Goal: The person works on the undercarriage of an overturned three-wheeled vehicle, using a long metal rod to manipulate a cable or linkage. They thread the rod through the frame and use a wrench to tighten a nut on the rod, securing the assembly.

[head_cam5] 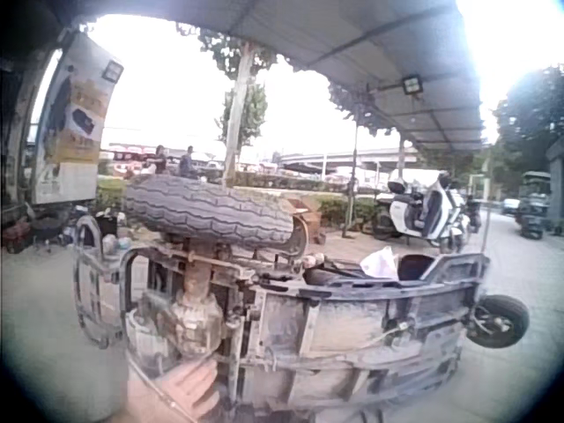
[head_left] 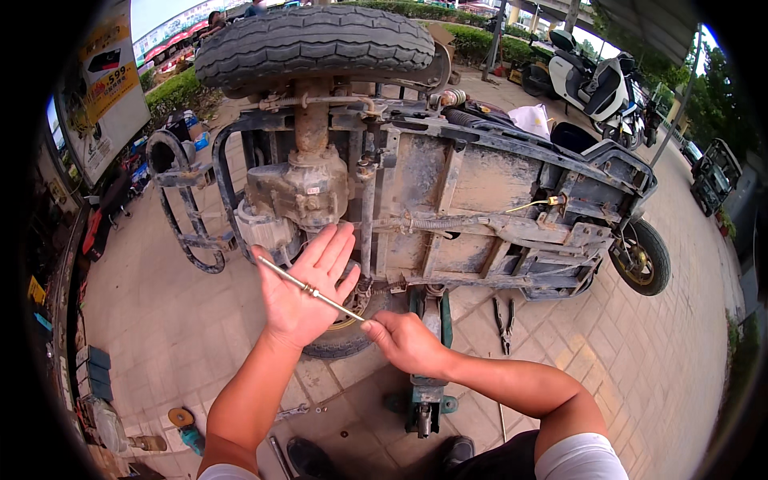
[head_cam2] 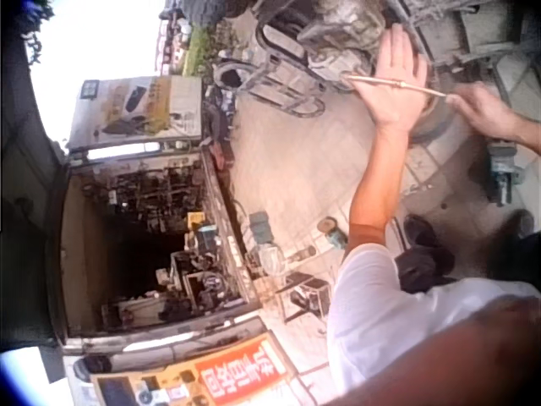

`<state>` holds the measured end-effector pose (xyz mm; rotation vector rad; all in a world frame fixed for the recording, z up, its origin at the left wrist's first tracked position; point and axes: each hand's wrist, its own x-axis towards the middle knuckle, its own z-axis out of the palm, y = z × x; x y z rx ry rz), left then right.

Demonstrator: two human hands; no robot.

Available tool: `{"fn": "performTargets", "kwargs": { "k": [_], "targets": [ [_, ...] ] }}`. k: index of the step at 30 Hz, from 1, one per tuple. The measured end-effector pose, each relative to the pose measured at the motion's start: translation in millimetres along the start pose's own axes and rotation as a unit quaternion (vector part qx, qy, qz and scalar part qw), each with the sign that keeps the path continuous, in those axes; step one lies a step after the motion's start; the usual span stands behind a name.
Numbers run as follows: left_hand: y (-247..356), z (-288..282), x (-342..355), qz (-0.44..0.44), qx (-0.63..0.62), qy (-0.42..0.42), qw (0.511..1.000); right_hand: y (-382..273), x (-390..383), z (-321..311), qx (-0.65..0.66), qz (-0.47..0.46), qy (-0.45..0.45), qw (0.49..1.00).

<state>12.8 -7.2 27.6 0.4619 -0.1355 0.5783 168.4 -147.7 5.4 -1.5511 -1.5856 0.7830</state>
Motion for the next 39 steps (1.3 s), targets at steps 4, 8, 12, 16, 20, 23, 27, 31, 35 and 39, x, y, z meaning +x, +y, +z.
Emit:
{"fn": "performTargets", "kwargs": {
  "k": [4,8,12,16,20,23,27,31,35,39],
  "targets": [
    [-1,3,-7,-0.011,0.086,0.004,0.996,1,2,-10,-0.021,0.038,0.240,0.970],
    [1,2,-5,0.024,-0.042,0.031,0.998,-3,-4,-1,-0.006,-0.052,0.010,0.999],
    [-2,2,-6,-0.023,0.103,-0.026,0.994,1,2,-14,-0.016,0.075,0.183,0.980],
    [-4,0,-3,0.021,0.083,0.044,0.995,3,-1,-5,-0.019,-0.067,0.031,0.997],
    [-5,2,-4,-0.023,0.058,0.009,0.998,2,4,-13,-0.020,0.011,0.204,0.979],
    [-5,5,-4,-0.007,0.033,0.004,0.999,-4,1,-14,-0.010,0.017,0.123,0.992],
    [-3,9,0,0.001,-0.020,-0.003,1.000,-2,-2,-4,-0.024,-0.029,0.071,0.997],
    [-3,12,-7,-0.006,0.044,0.012,0.999,5,-3,-6,-0.004,0.034,0.177,0.984],
    [-1,11,-9,-0.001,0.036,0.004,0.999,5,-7,5,-0.051,-0.013,0.096,0.994],
    [1,13,-12,0.000,0.046,-0.004,0.999,0,-7,2,-0.031,0.010,0.196,0.980]
  ]
}}
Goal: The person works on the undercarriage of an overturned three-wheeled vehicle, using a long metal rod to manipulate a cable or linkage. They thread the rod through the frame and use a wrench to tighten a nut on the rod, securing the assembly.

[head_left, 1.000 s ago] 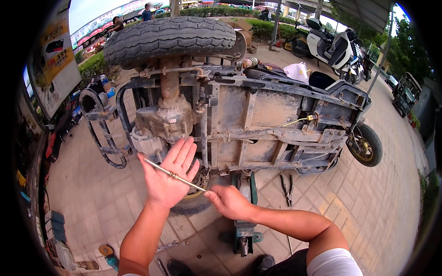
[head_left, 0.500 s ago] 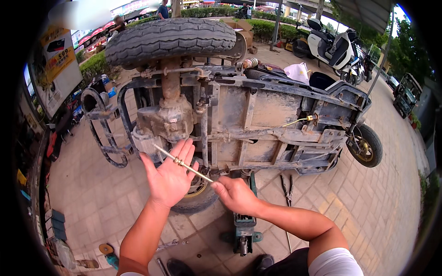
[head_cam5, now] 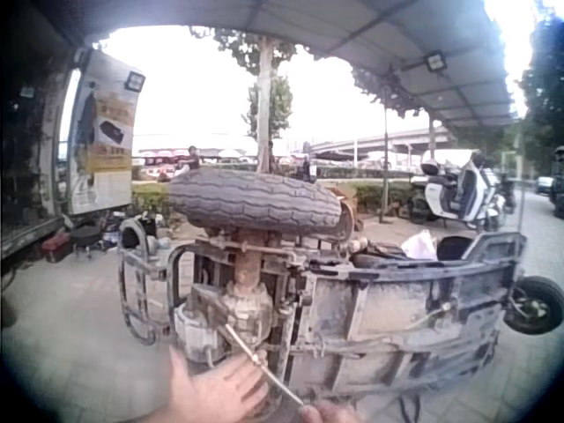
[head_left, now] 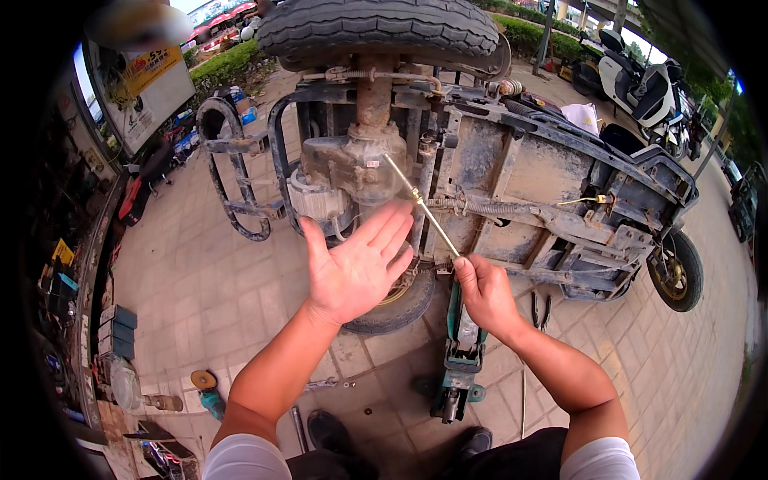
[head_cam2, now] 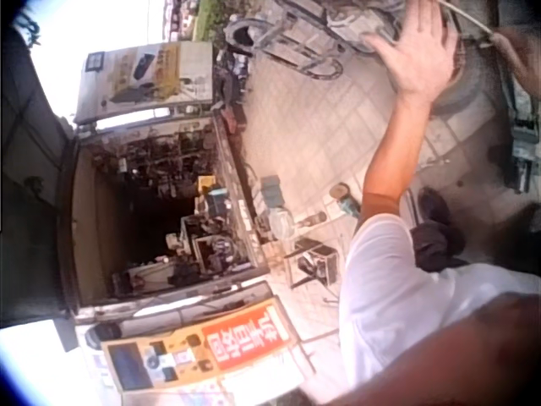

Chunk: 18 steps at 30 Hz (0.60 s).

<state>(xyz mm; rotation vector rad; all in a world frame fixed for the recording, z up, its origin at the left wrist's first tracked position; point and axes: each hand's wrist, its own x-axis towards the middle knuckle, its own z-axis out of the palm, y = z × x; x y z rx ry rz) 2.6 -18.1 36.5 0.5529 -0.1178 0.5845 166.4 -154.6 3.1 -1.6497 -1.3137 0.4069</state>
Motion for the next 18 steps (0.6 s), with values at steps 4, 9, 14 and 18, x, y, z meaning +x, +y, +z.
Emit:
{"fn": "performTargets", "kwargs": {
  "k": [4,9,14,18],
  "targets": [
    [4.4,1.1,-0.1,0.009,-0.086,-0.018,0.996,-3.9,-2.2,1.2,-0.009,-0.081,-0.111,0.991],
    [7.1,0.5,-3.4,0.005,-0.009,-0.008,1.000,-4.1,-2.3,1.5,-0.033,-0.001,0.018,0.999],
    [9.1,-0.8,-2.8,0.004,-0.019,-0.021,1.000,-2.5,-1.8,2.0,-0.007,-0.029,-0.114,0.993],
    [9.4,-1.0,-1.7,0.014,-0.020,-0.002,1.000,0.8,-0.1,1.3,-0.015,-0.024,-0.047,0.998]
  ]
}}
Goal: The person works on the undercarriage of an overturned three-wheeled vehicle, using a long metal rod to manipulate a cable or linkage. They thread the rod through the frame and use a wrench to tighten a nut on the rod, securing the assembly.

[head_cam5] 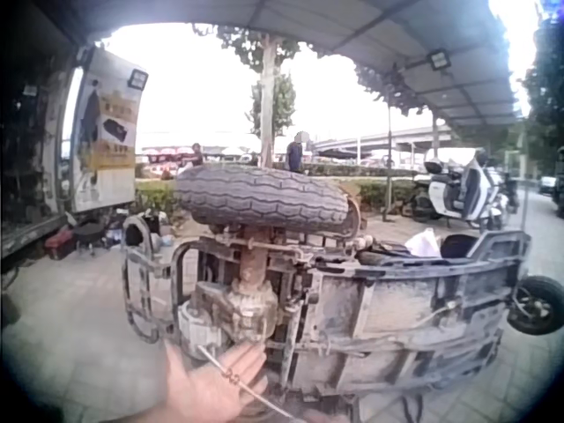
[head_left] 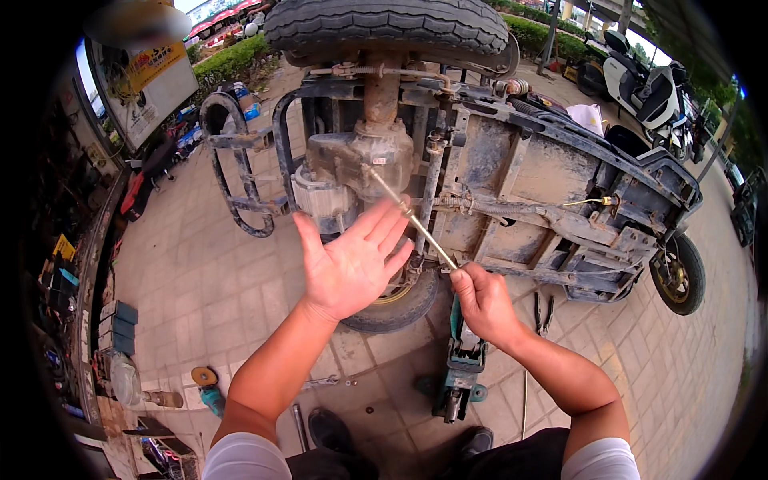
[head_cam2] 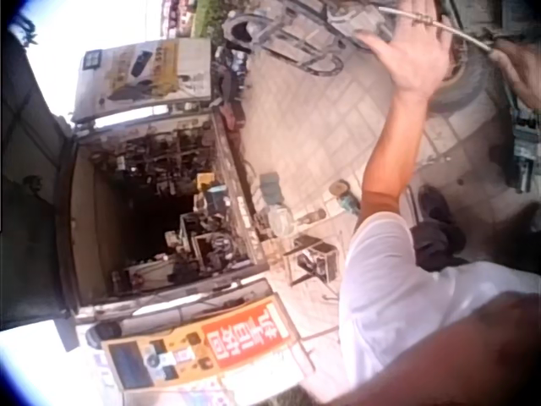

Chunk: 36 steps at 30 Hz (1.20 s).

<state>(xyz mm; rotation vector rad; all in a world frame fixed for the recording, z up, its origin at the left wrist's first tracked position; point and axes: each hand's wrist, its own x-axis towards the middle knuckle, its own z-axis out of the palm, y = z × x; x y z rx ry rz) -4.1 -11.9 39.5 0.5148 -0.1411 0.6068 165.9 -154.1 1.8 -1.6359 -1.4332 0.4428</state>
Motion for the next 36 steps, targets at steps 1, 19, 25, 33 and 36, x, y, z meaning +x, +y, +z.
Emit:
{"fn": "performTargets", "kwargs": {
  "k": [1,19,25,33,36],
  "targets": [
    [0,0,0,0.008,0.000,0.009,1.000,0,-1,0,-0.021,0.000,-0.055,0.998],
    [0,-8,5,0.013,-0.060,-0.011,0.998,5,-3,5,0.022,-0.071,-0.131,0.989],
    [3,-9,5,0.005,0.008,0.001,1.000,3,3,-1,0.008,-0.001,0.023,1.000],
    [4,-11,4,0.000,0.058,-0.017,0.998,11,3,1,0.015,0.032,0.040,0.999],
    [4,-14,4,-0.001,-0.014,-0.005,1.000,10,4,0,0.004,-0.066,-0.052,0.996]
  ]
}}
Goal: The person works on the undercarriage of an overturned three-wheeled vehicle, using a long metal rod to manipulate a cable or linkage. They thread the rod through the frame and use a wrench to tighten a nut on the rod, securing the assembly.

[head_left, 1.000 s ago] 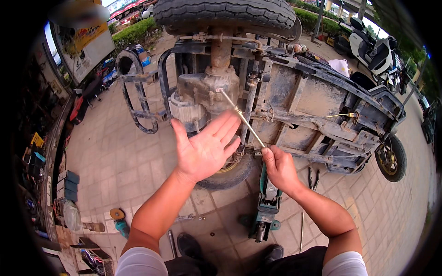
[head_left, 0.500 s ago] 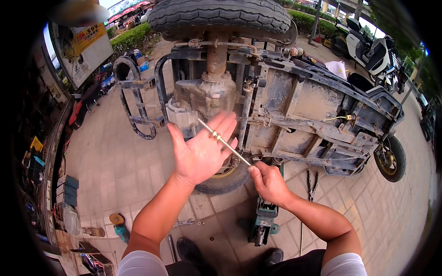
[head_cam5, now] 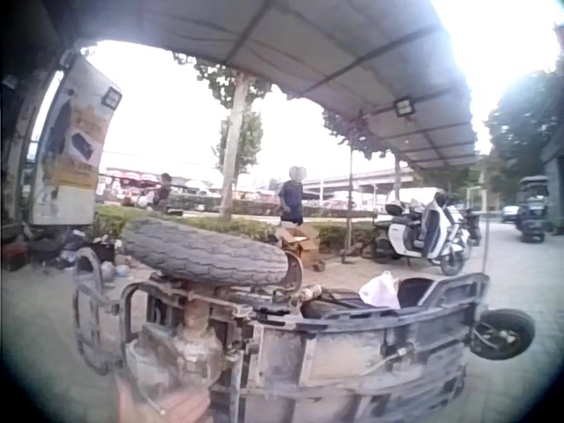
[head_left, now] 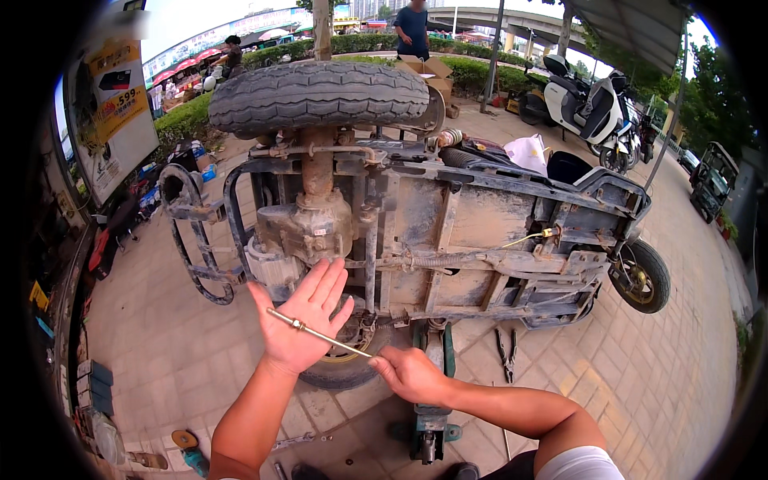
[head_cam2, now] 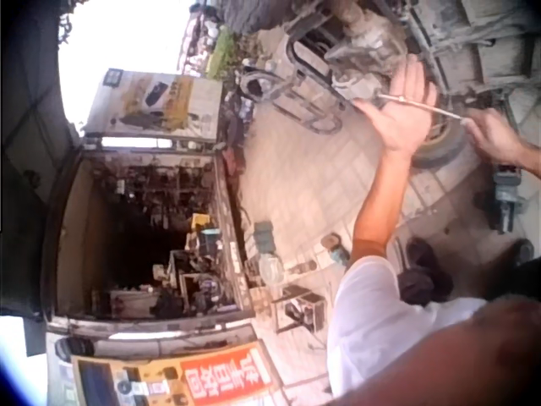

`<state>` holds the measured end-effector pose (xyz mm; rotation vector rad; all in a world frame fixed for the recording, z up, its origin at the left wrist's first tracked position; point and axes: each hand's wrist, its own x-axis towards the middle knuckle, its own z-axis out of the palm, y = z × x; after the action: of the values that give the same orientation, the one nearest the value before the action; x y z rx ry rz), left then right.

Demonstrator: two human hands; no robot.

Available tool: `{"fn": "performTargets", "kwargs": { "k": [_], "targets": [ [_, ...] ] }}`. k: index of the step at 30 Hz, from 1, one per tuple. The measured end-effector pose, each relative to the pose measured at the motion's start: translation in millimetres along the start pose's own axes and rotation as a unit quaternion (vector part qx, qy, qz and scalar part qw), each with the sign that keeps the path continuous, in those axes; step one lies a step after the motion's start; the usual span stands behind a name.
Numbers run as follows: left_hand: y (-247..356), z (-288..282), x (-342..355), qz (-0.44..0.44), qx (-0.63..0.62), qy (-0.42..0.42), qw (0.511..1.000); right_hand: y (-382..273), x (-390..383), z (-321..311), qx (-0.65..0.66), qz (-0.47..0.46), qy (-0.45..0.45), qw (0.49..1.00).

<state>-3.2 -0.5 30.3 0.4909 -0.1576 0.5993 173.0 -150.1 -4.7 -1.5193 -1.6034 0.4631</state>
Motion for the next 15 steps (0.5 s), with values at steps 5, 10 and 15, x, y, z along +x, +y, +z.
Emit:
{"fn": "performTargets", "kwargs": {
  "k": [5,10,15],
  "targets": [
    [0.4,1.3,0.0,-0.002,0.083,-0.006,0.997,-7.1,1.8,-6.7,-0.014,0.146,0.092,0.985],
    [-1.1,2.7,0.9,-0.004,0.089,-0.020,0.996,-5.1,-0.8,-2.0,0.021,0.010,-0.014,1.000],
    [-1.6,2.5,-1.2,0.007,0.086,-0.020,0.996,1.5,-3.6,-1.0,0.019,0.010,0.045,0.999]
  ]
}}
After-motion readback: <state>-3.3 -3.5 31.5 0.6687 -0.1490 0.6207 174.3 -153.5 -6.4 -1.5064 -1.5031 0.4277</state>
